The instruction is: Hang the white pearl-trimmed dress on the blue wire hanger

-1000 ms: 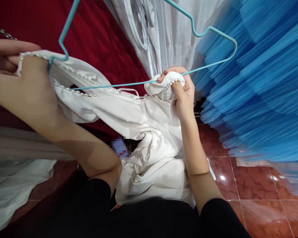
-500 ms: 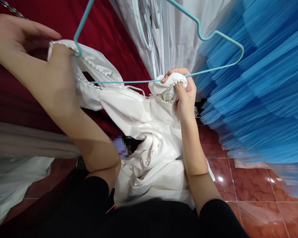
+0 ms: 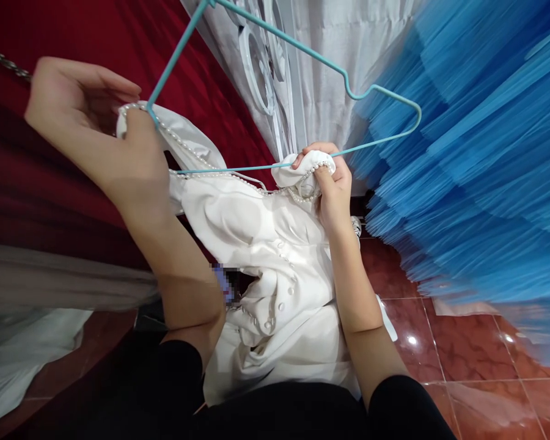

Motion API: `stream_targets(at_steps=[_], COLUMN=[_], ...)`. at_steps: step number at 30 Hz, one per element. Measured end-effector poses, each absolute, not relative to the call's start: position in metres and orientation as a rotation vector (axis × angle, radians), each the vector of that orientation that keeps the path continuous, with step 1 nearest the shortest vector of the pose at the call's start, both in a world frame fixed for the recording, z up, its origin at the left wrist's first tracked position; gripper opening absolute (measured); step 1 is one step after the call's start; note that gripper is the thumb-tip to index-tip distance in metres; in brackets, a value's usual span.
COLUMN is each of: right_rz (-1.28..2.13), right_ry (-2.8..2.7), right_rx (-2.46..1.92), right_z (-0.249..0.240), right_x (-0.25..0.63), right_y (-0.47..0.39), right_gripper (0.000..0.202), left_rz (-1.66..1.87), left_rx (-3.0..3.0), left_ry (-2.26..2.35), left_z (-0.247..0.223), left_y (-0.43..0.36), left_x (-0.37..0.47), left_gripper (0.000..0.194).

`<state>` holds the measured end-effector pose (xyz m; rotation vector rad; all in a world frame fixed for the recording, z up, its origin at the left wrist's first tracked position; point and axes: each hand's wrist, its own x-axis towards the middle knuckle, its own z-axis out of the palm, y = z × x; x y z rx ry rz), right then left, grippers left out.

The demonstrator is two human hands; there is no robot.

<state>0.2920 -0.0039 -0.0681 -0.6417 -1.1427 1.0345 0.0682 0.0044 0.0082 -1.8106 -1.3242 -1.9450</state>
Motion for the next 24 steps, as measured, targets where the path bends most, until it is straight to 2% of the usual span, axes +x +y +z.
stream_targets(at_steps=[3,6,9,10,11,14,16,19,20,22,24], right_rz=[1.035,1.007,0.986,0.982,0.980,0.981,0.977,0.944,0.927,0.904,0.910], right_ry=[-1.125,-1.102,-1.113,-1.122,-1.131,-1.140,-1.137,-1.146,-1.150,-1.151,-1.143], right_rx=[-0.618,-0.631,-0.686,-0.705,-0.718,-0.708,-0.678,-0.706,-0.733,-0.780,-0.786], right_z=[-0.070,-0.071,-0.070,-0.070,-0.070,-0.071,-0.073,-0.075,-0.076,-0.078,-0.079], right_x=[0.291,0.290,0.289,0.289,0.289,0.288,0.288,0.290,0.290,0.290,0.289], right_y=[-0.001,0.000,-0.002,-0.002,-0.002,0.000,0.002,0.004,0.004,0.004,0.005], right_gripper=[0.034,0.038,0.045,0.046,0.047,0.047,0.044,0.040,0.040,0.044,0.045], left_rz=[-1.860,-1.653,-1.595,-1.660,-1.793,-2.430,-2.822,-2.896,-2.873,-2.976,-3.283], left_rx=[-1.836,-2.061,-2.202,-2.216,-2.194,-1.819,-1.539,-1.903,-2.074,-2.214,-2.129], left_ry=[-1.383,-1.566,-1.705,-1.625,-1.467,-0.910,-0.986,-1.471,-1.618,-1.681,-1.345], left_z=[0.002,-0.006,-0.015,-0.019,-0.022,-0.039,-0.056,-0.081,-0.086,-0.088,-0.082], left_y=[-0.003,-0.008,-0.015,-0.018,-0.022,-0.036,-0.042,-0.041,-0.038,-0.032,-0.026], left_x=[0.068,0.058,0.056,0.061,0.070,0.110,0.138,0.162,0.164,0.164,0.161], left_gripper=[0.039,0.045,0.077,0.083,0.080,0.040,0.028,0.015,0.012,0.027,0.035])
